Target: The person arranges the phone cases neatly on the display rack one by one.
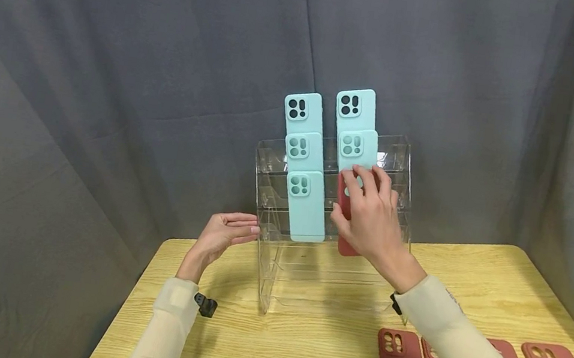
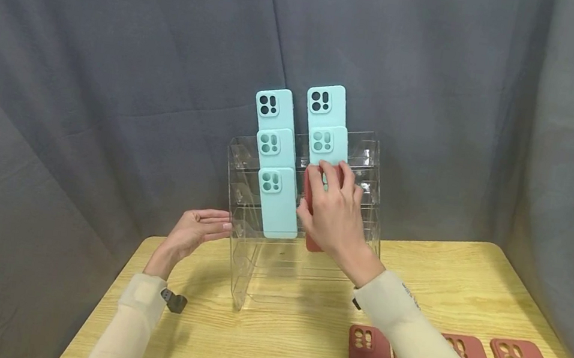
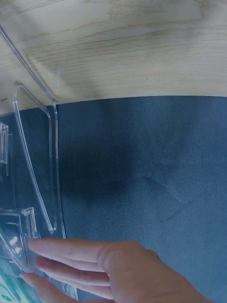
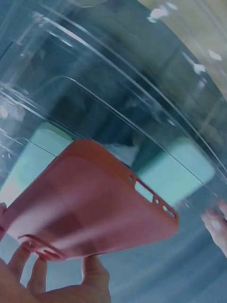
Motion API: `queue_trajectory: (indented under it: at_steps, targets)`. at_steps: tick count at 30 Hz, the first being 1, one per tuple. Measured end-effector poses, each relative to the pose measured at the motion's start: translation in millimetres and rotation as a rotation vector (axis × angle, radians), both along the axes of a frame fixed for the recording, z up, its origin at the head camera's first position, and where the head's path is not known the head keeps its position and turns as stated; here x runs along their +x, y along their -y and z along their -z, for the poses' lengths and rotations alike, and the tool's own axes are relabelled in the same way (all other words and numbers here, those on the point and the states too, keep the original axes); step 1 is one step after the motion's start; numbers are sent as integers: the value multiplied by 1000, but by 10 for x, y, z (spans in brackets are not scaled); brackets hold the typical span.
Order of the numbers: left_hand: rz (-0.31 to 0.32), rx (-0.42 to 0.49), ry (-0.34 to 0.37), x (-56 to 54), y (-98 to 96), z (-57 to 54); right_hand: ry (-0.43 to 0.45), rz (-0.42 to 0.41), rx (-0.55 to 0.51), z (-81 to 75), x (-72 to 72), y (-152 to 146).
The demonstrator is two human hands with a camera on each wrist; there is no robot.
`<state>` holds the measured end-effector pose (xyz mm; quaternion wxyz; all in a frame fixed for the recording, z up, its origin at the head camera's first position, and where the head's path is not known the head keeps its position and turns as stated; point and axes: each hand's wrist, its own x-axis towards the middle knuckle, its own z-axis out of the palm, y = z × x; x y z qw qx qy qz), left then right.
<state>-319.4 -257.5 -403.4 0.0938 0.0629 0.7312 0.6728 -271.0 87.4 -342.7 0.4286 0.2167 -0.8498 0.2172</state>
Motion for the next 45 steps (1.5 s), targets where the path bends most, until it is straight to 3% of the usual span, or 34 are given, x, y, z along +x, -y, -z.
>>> queue_trajectory:
  at_steps: [5, 11, 16, 25, 45]
  targets:
    - [-10, 8, -6, -5, -1, -10, -61, 36, 8, -28, -202, -21]
    - [-15, 1, 1, 6, -6, -6, -103, 63, 9, 61, -419, 0]
    - [-11, -1, -4, 5, -5, 14, -121, 75, 19, 147, -517, 24]
    - [-10, -3, -9, 13, -12, 38, -130, 105, 28, 303, -566, 66]
    - [-16, -11, -7, 48, -20, -25, -68, 147, 41, 459, -530, 125]
